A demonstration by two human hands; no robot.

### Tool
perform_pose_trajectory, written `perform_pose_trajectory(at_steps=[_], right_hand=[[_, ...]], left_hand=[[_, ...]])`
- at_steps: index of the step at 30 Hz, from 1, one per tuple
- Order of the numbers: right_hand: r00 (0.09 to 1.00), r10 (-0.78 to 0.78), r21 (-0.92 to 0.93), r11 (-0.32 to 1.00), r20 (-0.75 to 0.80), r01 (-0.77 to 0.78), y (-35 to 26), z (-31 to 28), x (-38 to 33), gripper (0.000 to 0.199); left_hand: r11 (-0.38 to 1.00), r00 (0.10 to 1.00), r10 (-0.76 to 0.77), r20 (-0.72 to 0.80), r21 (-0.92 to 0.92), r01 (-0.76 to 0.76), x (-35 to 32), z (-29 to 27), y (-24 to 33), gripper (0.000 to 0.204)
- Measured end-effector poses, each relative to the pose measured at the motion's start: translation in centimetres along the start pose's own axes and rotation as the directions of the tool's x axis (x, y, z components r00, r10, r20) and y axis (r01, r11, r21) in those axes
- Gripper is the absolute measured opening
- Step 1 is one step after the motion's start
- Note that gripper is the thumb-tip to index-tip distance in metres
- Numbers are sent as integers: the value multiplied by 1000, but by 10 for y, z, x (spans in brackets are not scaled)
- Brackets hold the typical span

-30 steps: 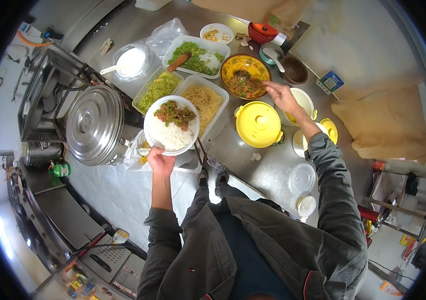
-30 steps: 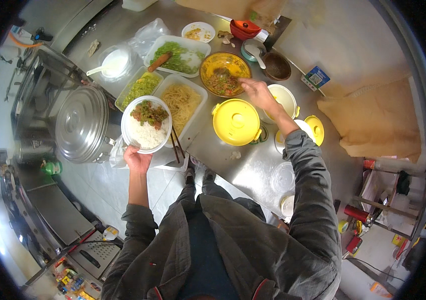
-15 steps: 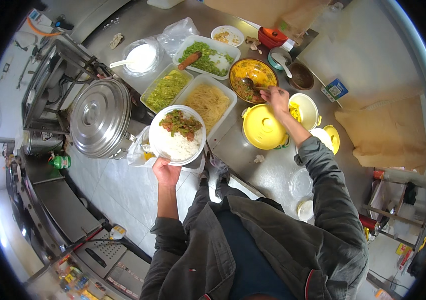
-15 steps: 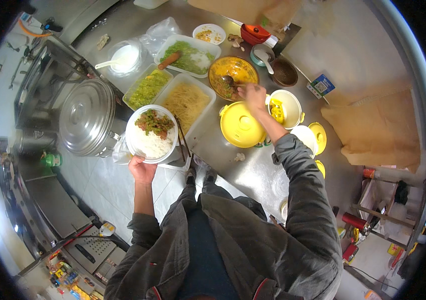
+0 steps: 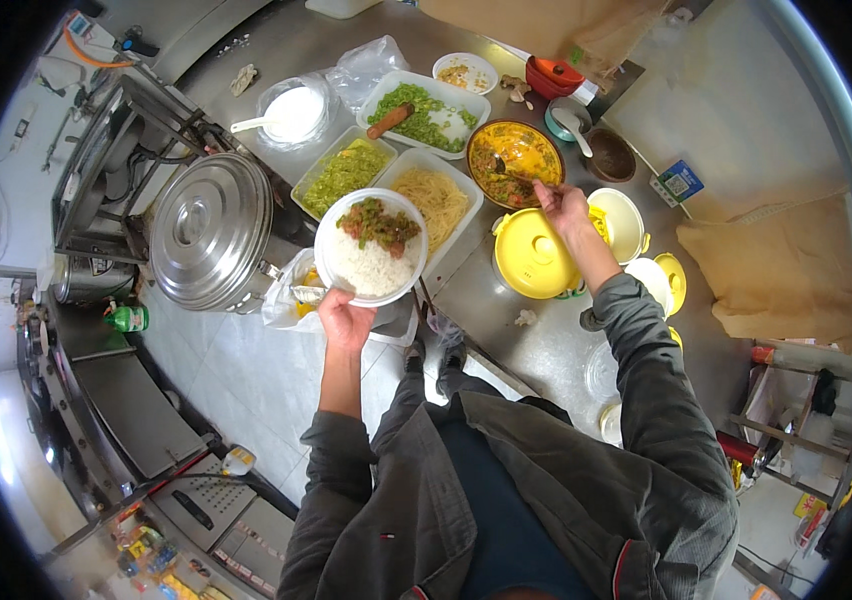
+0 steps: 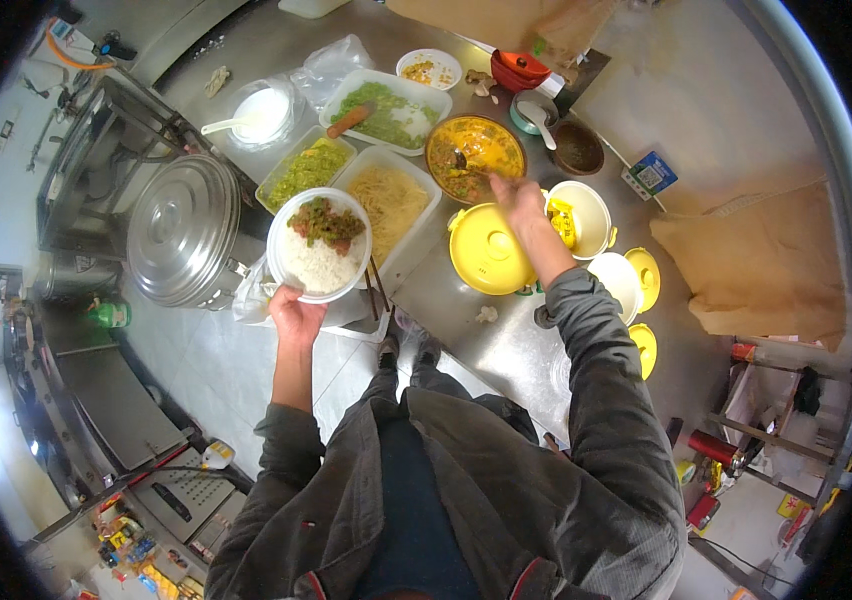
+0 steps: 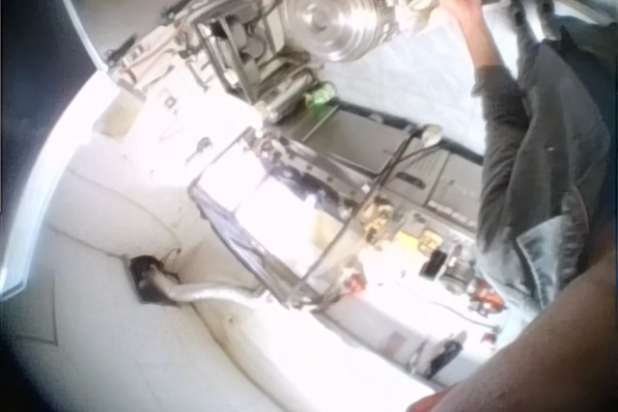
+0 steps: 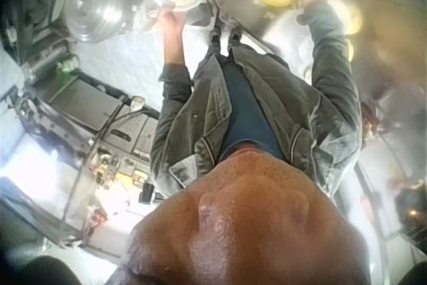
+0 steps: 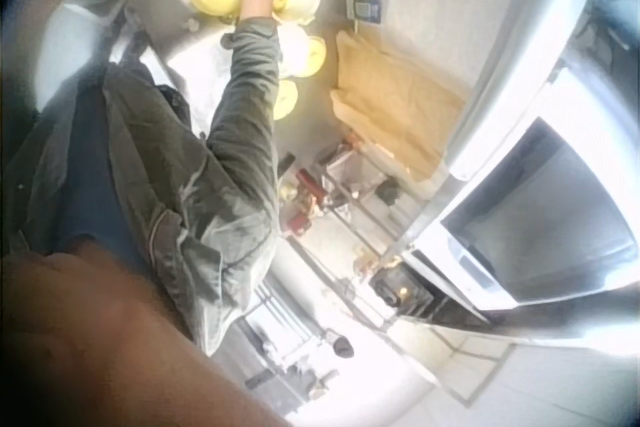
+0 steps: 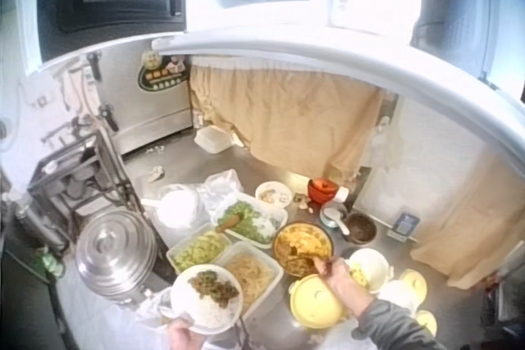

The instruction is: The person assembles a takeout meal by scooping rice into a bowl, adding a meat sauce, shredded vegetables, and green onions. They then cover the bowl, place it in a paper bag, and seal the bag with a receipt.

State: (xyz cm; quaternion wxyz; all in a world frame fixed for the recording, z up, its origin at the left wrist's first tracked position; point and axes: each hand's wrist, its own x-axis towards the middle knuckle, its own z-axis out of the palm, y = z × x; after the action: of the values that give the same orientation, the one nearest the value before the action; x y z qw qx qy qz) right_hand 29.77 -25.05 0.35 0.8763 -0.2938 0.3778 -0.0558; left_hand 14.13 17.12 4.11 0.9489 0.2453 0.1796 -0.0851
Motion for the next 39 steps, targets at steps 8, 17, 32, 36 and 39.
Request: perform_pose_trajectory(at_steps=[8,17,32,36,39], right_hand=[[1000,3,-11,1000,5,-3,-11,-2,-14,25],[954,-169,-181,959,246,216,-65,-6,-95,25],[468,-103,-478,-113,878,871,-39,-10,-237,37],[316,-162,-341,-163,935,926,-39,-11,-241,30],[280,-155,-308,-203,948,930,-42,-10,-249,32]], left_hand=[[995,992,-82,94,66,76,62,29,-10,68],[973,966,-215,140,115,200,132,56,-50,51],[938,908,-346,236,116,328,142,92,-80,67],[941,910,-336,241,118,316,137,91,-82,67],[940,907,-342,244,100,327,136,87,-79,67]])
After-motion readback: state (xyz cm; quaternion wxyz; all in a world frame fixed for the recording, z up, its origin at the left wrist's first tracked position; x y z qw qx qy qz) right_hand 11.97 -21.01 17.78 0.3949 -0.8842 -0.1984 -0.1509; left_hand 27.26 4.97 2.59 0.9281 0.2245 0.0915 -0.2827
